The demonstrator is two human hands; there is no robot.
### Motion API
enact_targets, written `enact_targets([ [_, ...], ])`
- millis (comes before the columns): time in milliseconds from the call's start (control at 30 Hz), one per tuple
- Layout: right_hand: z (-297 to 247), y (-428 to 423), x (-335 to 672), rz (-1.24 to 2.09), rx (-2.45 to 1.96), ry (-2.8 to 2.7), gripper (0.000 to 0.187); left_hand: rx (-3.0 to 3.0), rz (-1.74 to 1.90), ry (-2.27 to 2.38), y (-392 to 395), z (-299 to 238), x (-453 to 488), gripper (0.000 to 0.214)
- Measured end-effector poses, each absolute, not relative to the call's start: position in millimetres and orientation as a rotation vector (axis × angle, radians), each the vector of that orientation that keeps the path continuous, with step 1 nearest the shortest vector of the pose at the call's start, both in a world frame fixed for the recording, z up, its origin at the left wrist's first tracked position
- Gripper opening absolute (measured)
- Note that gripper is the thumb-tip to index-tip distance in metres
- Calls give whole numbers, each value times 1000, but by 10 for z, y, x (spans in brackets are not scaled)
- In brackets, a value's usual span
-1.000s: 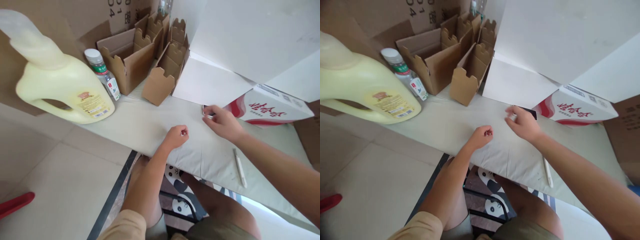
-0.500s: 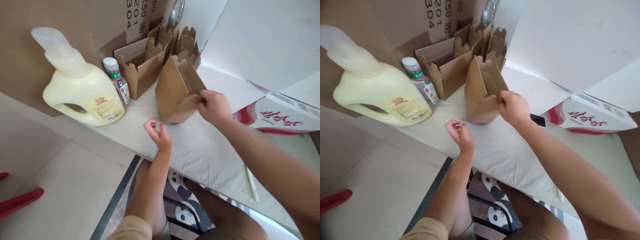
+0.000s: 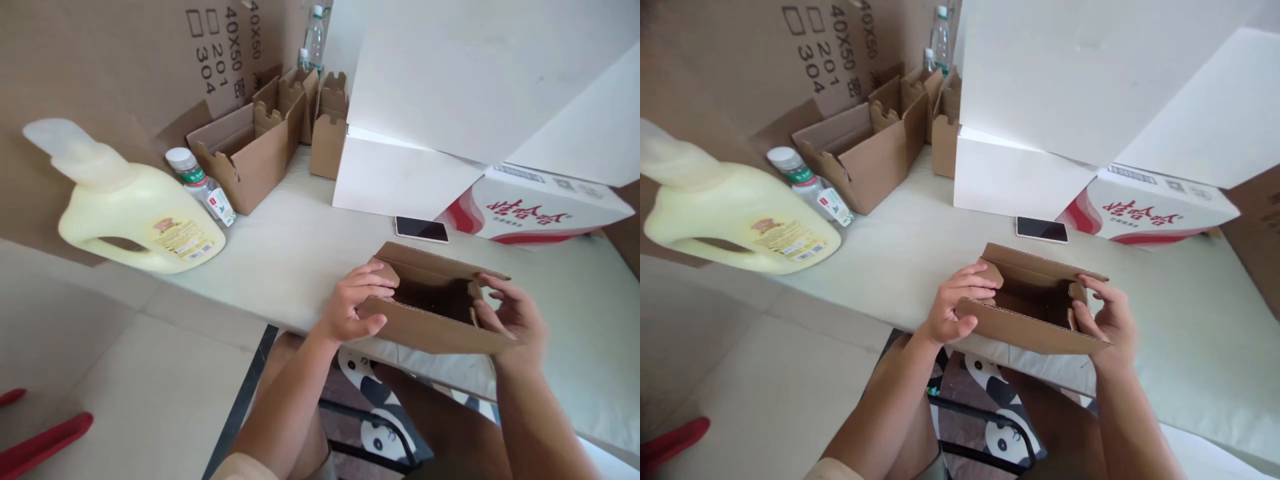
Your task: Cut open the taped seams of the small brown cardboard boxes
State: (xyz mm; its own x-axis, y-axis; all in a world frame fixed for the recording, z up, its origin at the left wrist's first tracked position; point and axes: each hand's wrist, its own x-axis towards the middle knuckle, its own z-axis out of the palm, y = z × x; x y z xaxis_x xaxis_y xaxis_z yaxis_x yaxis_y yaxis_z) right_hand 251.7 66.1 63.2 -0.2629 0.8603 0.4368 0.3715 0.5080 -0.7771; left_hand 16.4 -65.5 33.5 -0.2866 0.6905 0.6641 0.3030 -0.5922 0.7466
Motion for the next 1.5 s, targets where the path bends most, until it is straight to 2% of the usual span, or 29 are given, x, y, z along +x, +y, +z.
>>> enact_targets([
  [100,475,627,2494,875,-1007,-1562,22,1670,1976,1302,-613,294,240,26],
  [233,311,444,2525,837,-875,-1621,46,1599,1904,1409,-632,293,260,23],
  [333,251,348,2532,747,-902,-1777,35,1462,1885,1509,-638,243,296,21],
  [433,227,354,2533,802,-942,-1698,36,1323,1920,1552,-648,169,339,41],
  [533,214,410,2552,959,-920,-1673,62,1353,1820,1711,-694,261,360,65],
  [633,229,453,2579,1074,-830,-1728,67,1650,1590,2147,-699,642,381,77],
  [733,274,462,2604,1109,-739,-1712,64,2037,1191,2247,-544,1141,426,71],
  [833,311,450,2624,1114,-718,-1712,63,2007,706,2225,-320,1454,494,64],
  [933,316,430,2637,1127,-761,-1700,62,1933,264,2070,-246,1474,599,75],
  [1033,321,417,2664,1124,-779,-1727,62,1988,32,2040,-322,1342,727,104],
  [1133,358,452,2785,1036,-808,-1841,50,1989,-78,2121,-353,1256,806,94],
  [1233,391,575,3071,795,-1076,-1912,39,1984,-25,2157,-294,1269,759,96],
  [1300,374,694,3337,645,-1388,-1906,40,1881,136,2212,-281,1297,651,104],
  [1367,315,808,3601,641,-1675,-1939,46,1712,491,2203,-342,1298,513,107],
  [1433,229,885,3792,744,-1872,-2036,53,1427,1004,2001,-485,1237,405,108],
  [1500,149,914,3862,807,-1926,-2148,52,956,1329,1812,-683,1101,383,84],
])
